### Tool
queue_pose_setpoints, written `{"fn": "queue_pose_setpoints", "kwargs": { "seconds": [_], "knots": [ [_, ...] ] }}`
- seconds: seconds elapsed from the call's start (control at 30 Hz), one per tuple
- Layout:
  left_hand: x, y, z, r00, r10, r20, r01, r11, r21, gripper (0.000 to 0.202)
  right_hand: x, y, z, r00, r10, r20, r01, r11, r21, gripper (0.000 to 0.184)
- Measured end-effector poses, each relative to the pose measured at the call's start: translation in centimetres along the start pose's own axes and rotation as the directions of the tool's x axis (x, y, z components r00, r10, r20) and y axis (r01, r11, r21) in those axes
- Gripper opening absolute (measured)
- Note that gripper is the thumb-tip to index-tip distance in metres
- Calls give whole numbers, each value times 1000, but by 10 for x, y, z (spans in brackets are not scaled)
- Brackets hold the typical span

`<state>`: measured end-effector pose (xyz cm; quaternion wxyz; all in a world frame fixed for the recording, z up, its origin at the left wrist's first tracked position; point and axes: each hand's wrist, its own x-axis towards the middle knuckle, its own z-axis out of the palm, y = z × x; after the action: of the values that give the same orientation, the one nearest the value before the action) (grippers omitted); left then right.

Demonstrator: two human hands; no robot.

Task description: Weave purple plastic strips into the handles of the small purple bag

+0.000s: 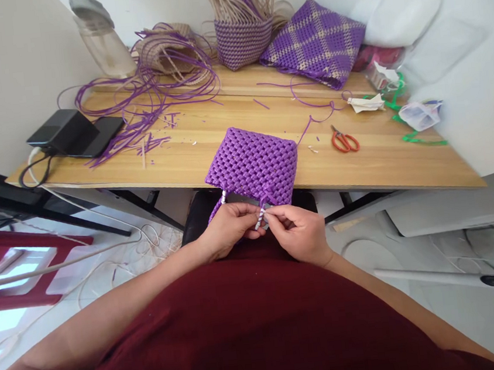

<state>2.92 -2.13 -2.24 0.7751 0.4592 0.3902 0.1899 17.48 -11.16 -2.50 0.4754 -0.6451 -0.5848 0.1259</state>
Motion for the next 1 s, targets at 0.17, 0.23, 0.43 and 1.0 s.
{"fn": "queue_pose_setpoints", "kwargs": {
  "seconds": [0.17, 0.23, 0.43, 1.0],
  "knots": [
    [-9, -5, -1, 940, 340, -41, -333, 935, 118, 19, 0, -5, -4, 954, 245, 172, -279, 936, 214, 16],
    [-10, -7, -3, 859, 512, 8, -489, 816, 309, 14, -1, -7, -5, 912, 313, 266, -387, 872, 301, 21],
    [-8, -8, -4, 855, 517, -47, -471, 811, 348, 12, -1, -8, -7, 900, 253, 355, -375, 864, 335, 24],
    [-4, 1, -3, 996, -86, 13, 86, 996, 0, 9, -3, 1, 1, 947, 241, 214, -291, 925, 245, 12]
  ]
}}
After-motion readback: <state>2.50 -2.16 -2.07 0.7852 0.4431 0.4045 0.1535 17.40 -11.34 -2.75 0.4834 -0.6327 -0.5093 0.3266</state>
